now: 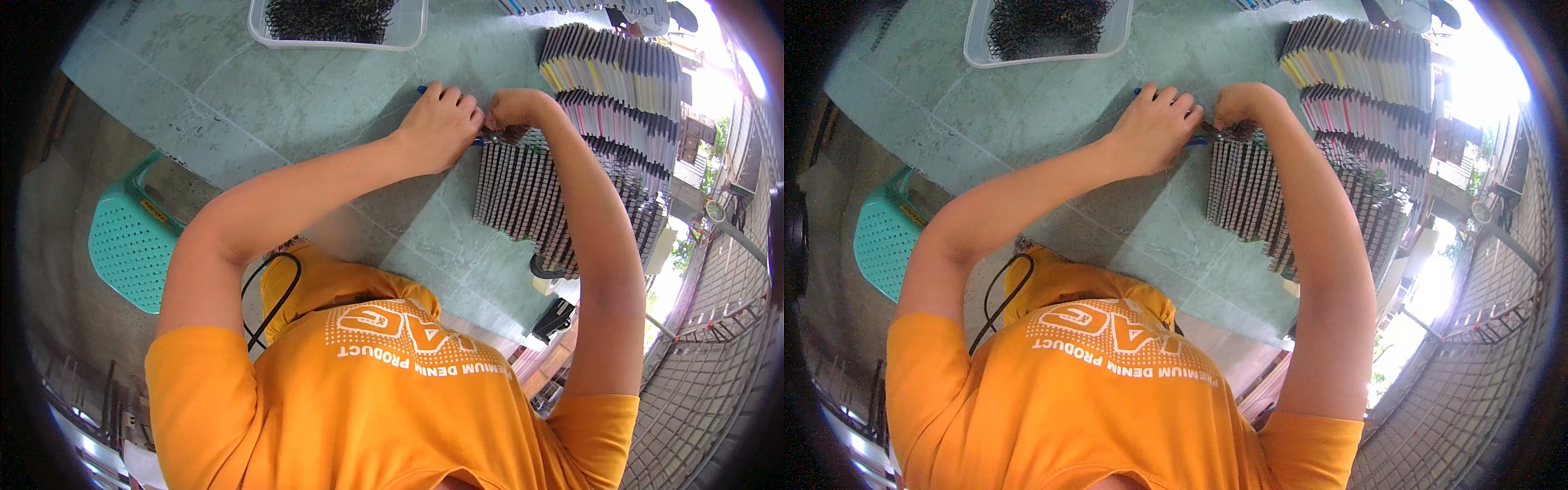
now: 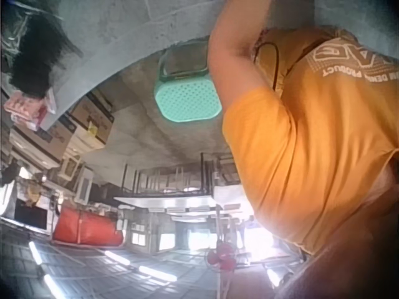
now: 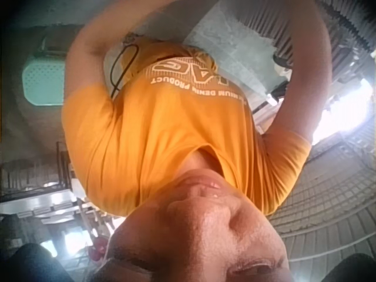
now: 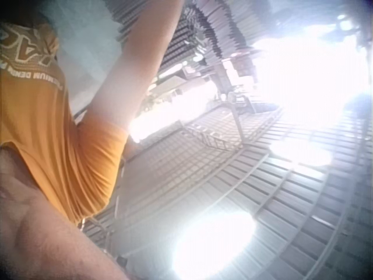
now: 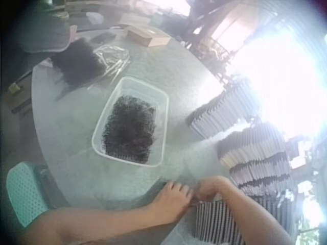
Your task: The person uses blue pliers to cut the excess ends of plastic spiral bindings on a stack of notebooks and moves the notebooks aside to process another stack.
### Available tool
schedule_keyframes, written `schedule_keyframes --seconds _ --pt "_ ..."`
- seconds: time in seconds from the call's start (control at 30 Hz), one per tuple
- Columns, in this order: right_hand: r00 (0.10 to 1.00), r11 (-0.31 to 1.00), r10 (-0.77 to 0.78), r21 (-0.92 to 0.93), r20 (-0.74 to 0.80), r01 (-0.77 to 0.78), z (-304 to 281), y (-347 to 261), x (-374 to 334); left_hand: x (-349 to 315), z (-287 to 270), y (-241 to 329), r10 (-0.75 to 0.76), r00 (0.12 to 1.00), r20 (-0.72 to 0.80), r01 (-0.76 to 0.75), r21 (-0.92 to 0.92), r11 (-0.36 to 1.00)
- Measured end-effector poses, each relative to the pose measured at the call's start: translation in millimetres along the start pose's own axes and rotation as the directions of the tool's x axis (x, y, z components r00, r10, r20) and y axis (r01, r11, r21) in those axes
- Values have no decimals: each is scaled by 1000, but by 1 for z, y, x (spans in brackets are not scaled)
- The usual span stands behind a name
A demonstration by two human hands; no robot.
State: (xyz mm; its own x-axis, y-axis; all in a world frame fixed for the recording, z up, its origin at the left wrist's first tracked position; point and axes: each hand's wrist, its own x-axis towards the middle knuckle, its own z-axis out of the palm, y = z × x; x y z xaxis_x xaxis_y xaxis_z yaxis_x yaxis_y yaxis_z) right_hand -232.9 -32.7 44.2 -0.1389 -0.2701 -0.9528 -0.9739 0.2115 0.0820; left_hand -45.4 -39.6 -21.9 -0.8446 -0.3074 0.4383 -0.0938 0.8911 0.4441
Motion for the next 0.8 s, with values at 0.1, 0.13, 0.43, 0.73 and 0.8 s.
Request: schedule_keyframes --seconds 0.1,0.13,0.43,0.73,0.8 --pt "995 993 92 -74 -34 -94 -2 -6 1 6 5 1 19 999 28 -21 52 998" --pt "992 993 120 -6 -28 -120 -2 -6 1 7 7 2 34 999 25 -35 64 997" --pt "994 997 20 76 108 -28 1 2 4 9 25 10 -62 985 162 83 -123 989" --pt "963 903 239 337 122 -266 -3 -5 -5 8 7 5 48 998 -29 -46 44 998" --pt "958 885 227 374 174 -278 -10 -12 -10 9 9 6 52 998 -19 -51 53 997"
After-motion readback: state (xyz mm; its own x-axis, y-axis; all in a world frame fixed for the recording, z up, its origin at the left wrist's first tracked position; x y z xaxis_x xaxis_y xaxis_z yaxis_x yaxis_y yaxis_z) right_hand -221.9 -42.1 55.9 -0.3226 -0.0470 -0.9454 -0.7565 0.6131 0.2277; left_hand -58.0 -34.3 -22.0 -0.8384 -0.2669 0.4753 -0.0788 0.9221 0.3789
